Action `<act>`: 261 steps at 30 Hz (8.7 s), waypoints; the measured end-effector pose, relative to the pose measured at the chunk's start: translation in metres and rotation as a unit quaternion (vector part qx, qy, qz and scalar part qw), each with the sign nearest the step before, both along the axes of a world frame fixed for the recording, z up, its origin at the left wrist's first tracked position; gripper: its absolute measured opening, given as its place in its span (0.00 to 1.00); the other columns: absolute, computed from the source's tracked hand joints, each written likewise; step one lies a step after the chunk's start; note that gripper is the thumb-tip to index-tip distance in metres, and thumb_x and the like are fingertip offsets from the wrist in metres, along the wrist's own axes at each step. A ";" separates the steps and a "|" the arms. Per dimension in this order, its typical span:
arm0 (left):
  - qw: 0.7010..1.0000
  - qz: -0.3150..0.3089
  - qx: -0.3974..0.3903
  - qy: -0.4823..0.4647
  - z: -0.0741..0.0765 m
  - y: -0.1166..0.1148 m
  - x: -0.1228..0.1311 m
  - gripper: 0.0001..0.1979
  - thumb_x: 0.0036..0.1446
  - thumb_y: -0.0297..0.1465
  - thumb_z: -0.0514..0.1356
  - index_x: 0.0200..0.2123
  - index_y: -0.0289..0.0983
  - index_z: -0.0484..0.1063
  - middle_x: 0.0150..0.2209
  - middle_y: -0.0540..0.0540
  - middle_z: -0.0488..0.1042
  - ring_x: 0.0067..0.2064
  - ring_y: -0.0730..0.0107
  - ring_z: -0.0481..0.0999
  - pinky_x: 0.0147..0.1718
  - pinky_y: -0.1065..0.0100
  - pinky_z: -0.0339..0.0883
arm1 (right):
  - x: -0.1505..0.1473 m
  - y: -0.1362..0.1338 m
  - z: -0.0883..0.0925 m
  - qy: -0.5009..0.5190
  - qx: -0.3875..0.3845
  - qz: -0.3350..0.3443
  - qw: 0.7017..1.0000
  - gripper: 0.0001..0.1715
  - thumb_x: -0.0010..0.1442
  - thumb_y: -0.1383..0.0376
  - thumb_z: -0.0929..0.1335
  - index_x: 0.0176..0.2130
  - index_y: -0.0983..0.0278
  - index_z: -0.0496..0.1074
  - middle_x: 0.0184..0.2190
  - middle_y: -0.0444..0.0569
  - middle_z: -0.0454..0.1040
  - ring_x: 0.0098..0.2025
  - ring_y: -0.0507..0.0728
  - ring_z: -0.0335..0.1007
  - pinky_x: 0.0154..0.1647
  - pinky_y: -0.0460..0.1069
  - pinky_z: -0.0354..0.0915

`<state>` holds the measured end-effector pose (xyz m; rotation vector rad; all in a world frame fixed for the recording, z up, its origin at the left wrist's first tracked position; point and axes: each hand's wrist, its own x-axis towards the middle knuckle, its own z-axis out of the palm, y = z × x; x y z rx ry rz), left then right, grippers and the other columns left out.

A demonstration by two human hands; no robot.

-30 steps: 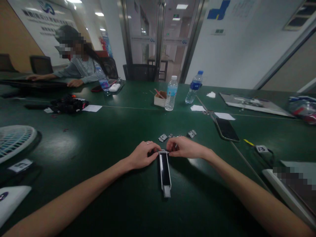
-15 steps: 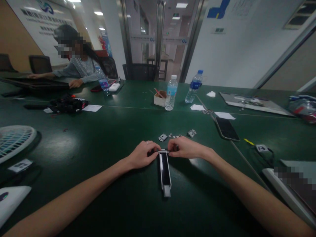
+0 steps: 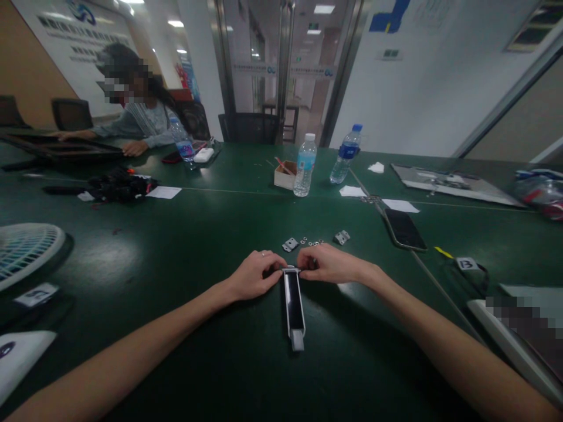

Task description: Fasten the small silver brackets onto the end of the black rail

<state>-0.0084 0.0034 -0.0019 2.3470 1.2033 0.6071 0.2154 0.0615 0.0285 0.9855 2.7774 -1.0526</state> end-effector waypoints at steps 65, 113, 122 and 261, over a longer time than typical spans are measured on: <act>0.999 0.023 0.011 -0.027 -0.011 0.004 -0.004 0.08 0.60 0.27 0.56 0.42 0.36 0.70 0.34 0.48 0.70 0.34 0.67 0.69 0.35 0.64 0.63 | 0.016 0.020 0.006 -0.145 0.073 -0.086 0.983 0.08 0.54 0.69 0.66 0.35 0.66 0.75 0.33 0.50 0.76 0.34 0.56 0.71 0.34 0.49 0.64; 0.914 -0.060 0.399 -0.045 -0.015 -0.013 -0.009 0.12 0.59 0.23 0.59 0.46 0.40 0.68 0.45 0.46 0.76 0.43 0.67 0.76 0.40 0.66 0.70 | -0.026 -0.026 0.010 0.300 -0.369 -0.201 0.857 0.07 0.47 0.71 0.71 0.30 0.67 0.69 0.25 0.41 0.68 0.25 0.47 0.60 0.28 0.45 0.57; 0.901 -0.048 0.431 -0.015 -0.013 -0.015 -0.004 0.18 0.57 0.22 0.60 0.50 0.39 0.67 0.47 0.46 0.77 0.47 0.66 0.75 0.42 0.66 0.68 | -0.026 -0.027 0.016 0.349 -0.422 -0.234 0.803 0.12 0.41 0.73 0.70 0.30 0.67 0.67 0.22 0.39 0.64 0.22 0.45 0.57 0.25 0.44 0.53; 0.941 -0.035 0.294 -0.161 -0.008 -0.010 -0.005 0.07 0.59 0.28 0.60 0.42 0.35 0.69 0.35 0.45 0.76 0.36 0.67 0.75 0.35 0.65 0.71 | -0.030 -0.041 0.006 0.359 -0.105 -0.147 0.916 0.17 0.49 0.70 0.67 0.22 0.61 0.53 0.21 0.39 0.61 0.27 0.50 0.62 0.29 0.47 0.58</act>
